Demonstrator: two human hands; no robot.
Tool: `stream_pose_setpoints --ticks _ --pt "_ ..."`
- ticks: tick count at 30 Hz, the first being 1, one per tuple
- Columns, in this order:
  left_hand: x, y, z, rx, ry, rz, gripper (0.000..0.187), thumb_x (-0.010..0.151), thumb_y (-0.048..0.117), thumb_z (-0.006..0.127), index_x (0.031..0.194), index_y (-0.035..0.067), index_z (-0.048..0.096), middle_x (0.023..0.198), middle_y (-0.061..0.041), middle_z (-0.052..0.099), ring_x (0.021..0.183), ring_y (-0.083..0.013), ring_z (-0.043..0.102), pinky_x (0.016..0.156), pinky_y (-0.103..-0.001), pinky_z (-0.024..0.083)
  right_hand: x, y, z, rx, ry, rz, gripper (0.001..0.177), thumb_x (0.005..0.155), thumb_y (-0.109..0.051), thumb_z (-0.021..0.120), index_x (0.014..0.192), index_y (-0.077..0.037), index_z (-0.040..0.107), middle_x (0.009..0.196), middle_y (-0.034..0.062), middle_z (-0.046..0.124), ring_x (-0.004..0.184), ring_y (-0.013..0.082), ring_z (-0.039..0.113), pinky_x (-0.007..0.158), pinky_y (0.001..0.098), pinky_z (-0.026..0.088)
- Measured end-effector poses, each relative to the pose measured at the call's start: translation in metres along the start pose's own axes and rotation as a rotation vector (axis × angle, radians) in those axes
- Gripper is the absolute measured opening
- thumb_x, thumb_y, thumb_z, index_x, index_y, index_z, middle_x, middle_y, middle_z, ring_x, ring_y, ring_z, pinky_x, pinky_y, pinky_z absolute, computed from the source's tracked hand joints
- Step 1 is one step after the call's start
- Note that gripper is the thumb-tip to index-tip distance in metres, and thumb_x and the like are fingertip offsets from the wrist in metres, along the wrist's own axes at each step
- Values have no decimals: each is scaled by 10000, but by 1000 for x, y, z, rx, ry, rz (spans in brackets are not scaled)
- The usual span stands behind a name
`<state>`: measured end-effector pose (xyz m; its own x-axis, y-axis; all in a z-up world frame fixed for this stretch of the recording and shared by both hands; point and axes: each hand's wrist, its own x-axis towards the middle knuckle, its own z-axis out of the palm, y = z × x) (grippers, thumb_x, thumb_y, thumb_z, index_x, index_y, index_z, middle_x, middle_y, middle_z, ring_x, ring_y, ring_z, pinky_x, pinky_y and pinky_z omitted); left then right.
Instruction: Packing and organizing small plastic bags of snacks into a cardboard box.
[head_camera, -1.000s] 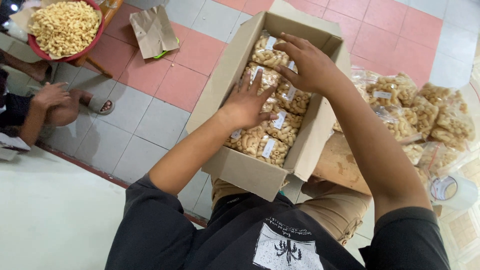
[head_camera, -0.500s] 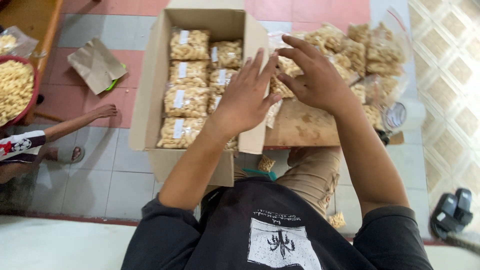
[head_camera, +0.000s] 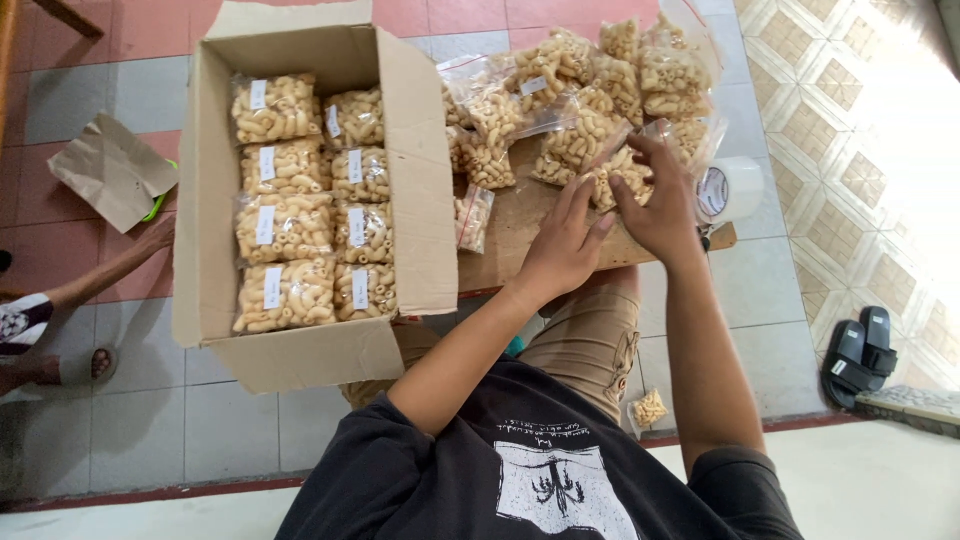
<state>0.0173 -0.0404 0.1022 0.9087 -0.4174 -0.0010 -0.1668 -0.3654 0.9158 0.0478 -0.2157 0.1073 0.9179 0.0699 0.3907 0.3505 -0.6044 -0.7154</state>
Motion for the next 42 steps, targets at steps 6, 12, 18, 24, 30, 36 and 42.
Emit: stream_pose_setpoints --ticks 6,12,18,24,30,36,42 --pt "-7 -67 37 -62 -121 -257 642 1086 366 394 1603 2 282 1635 -329 217 1528 -495 256 1222 -630 279 -22 60 66 -249 -10 417 749 870 -163 771 1543 -94 450 1486 268 409 1309 551 501 999 681 484" --pt "-12 -128 76 -181 -41 -275 566 1070 301 457 1532 -16 373 1489 -291 379 1431 -482 398 1158 -579 381 -31 78 113 -452 12 395 632 853 -159 828 1426 -170 562 1521 231 286 1350 551 409 1004 697 463" --pt "-32 -92 35 -301 72 -179 508 1096 256 427 1504 -46 401 1441 -321 424 1418 -523 403 1171 -630 344 -48 105 136 -341 349 118 363 890 -111 842 941 -90 483 1221 139 488 1133 425 604 875 499 528" --pt "-26 -109 15 -360 185 -144 482 1112 250 448 1459 -82 404 1377 -353 433 1384 -543 422 1137 -656 380 -69 70 120 168 443 363 324 909 -43 784 1066 -119 511 1041 119 625 959 288 692 830 384 542" --pt "-13 -105 -2 -486 184 -62 860 1005 423 694 1564 -84 280 1539 -380 345 1492 -573 271 1162 -727 258 -91 89 119 866 393 212 547 901 -45 798 1268 -75 393 1004 120 582 872 190 711 707 319 562" --pt "6 -144 13 -507 183 115 382 928 252 847 1235 89 689 1113 -127 738 1174 -221 642 1078 -509 452 -87 98 115 765 323 240 459 873 -58 801 1212 -30 493 1053 89 639 945 103 677 832 240 552" --pt "6 -132 10 -481 297 54 502 842 284 917 1243 96 680 1165 -143 732 1218 -261 643 1113 -509 434 -80 78 106 655 190 173 605 748 -12 632 1347 12 547 1203 125 579 1190 191 537 1089 389 433"
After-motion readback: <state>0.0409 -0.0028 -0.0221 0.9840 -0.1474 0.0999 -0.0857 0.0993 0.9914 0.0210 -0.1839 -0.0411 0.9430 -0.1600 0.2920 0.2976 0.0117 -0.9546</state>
